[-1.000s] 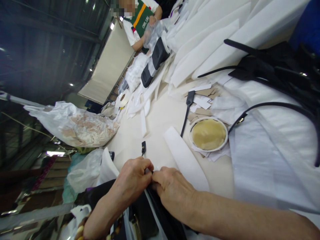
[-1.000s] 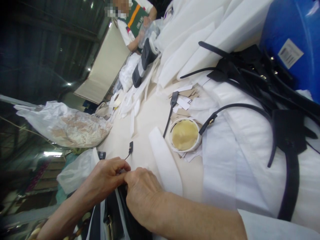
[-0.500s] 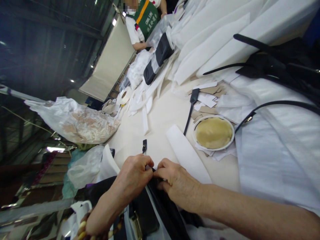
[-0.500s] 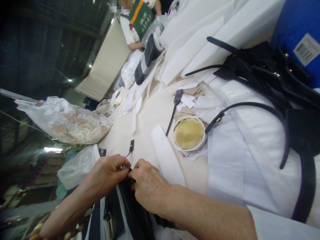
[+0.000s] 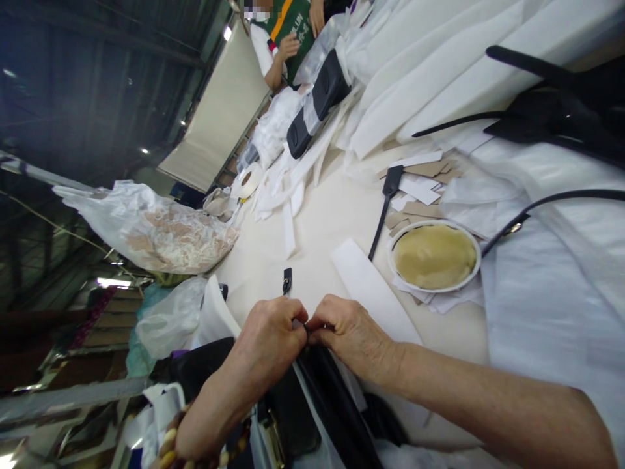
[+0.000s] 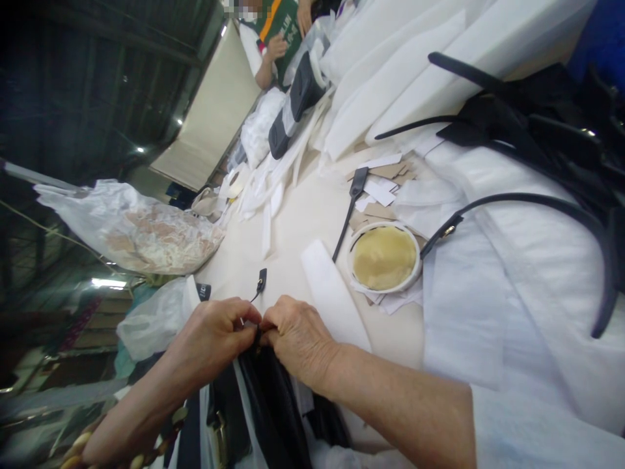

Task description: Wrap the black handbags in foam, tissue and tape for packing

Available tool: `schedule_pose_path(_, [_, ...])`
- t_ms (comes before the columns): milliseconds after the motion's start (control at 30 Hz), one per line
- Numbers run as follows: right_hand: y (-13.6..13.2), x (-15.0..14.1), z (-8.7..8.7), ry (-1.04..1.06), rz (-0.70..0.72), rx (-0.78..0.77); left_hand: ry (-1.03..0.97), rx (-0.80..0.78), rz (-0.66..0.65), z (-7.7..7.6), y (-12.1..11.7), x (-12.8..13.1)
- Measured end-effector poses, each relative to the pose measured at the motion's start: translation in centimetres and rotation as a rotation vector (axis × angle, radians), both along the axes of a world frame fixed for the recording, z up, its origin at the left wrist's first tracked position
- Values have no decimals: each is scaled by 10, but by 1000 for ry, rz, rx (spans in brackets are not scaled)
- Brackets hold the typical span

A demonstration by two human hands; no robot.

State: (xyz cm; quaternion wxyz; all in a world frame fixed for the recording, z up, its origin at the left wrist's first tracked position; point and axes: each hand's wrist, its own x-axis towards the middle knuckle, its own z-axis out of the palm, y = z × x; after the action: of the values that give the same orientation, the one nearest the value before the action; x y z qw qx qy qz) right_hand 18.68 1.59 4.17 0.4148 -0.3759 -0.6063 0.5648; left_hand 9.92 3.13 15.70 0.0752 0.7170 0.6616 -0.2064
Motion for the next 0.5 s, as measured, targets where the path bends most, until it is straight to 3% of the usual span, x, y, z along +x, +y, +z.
schedule_pose_path(167, [-21,-6,-8,-30,-39,232,22,4,29,-1,0,-5])
schedule_pose_path(233, [-27,-8,-9,-30,-44,258,19,14,34,-1,0,-6])
schedule_pose_path(500, [-30,-20,4,-32,-140,20,-6,9,78,0,1,-5])
